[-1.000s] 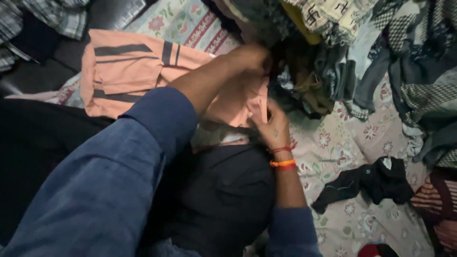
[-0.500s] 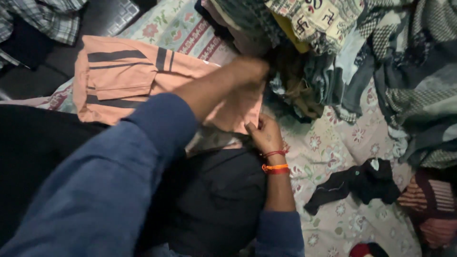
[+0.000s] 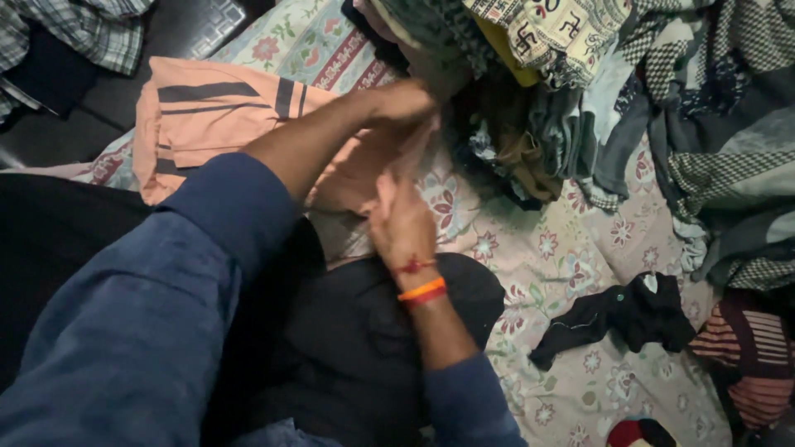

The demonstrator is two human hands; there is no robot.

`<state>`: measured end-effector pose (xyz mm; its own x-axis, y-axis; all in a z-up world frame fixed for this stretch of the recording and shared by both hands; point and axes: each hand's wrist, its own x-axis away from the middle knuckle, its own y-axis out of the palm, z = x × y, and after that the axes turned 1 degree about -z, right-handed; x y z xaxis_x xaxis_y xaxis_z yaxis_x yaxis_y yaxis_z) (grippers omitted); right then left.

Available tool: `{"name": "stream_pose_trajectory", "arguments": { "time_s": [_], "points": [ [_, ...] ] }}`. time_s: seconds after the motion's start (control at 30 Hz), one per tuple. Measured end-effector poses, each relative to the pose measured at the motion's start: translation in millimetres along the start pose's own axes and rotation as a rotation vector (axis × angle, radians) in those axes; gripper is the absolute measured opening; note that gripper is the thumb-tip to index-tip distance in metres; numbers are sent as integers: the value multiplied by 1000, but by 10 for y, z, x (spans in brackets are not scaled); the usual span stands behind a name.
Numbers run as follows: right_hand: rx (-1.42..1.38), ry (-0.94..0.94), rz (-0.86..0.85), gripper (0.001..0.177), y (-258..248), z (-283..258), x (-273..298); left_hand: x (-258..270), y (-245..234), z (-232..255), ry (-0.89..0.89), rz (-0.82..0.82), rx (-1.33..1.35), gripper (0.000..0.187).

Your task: The person folds several shirts one by one on a bed, including a yellow polo, a patterned shirt, a peach shirt, a dark shirt, and a red shirt. Each item is smoothed, folded, and placed into a growing stack.

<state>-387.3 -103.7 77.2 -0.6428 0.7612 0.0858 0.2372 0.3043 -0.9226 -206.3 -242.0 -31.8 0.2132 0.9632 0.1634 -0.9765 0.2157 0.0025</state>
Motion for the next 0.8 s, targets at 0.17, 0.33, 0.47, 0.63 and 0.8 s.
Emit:
{"name": "stream_pose_trajectory", "arguments": {
  "time_s": [0.17, 0.33, 0.47, 0.63, 0.8],
  "points": [
    [-168, -54, -186, 77, 210, -34, -50, 82, -254, -255, 238, 105, -566, 24],
    [-102, -14, 11, 49, 156, 380, -19, 123, -184, -520, 547, 357, -545, 39],
    [-42, 156, 97, 50, 200, 620, -69, 109, -177, -591, 746, 436, -568, 44],
    [-98, 291, -71, 62, 308, 766, -176, 81, -60, -510, 480, 210, -988, 40],
    [-181, 298, -109, 44, 350, 863, -255, -6, 12, -326, 462, -30, -1205, 31]
  ]
}}
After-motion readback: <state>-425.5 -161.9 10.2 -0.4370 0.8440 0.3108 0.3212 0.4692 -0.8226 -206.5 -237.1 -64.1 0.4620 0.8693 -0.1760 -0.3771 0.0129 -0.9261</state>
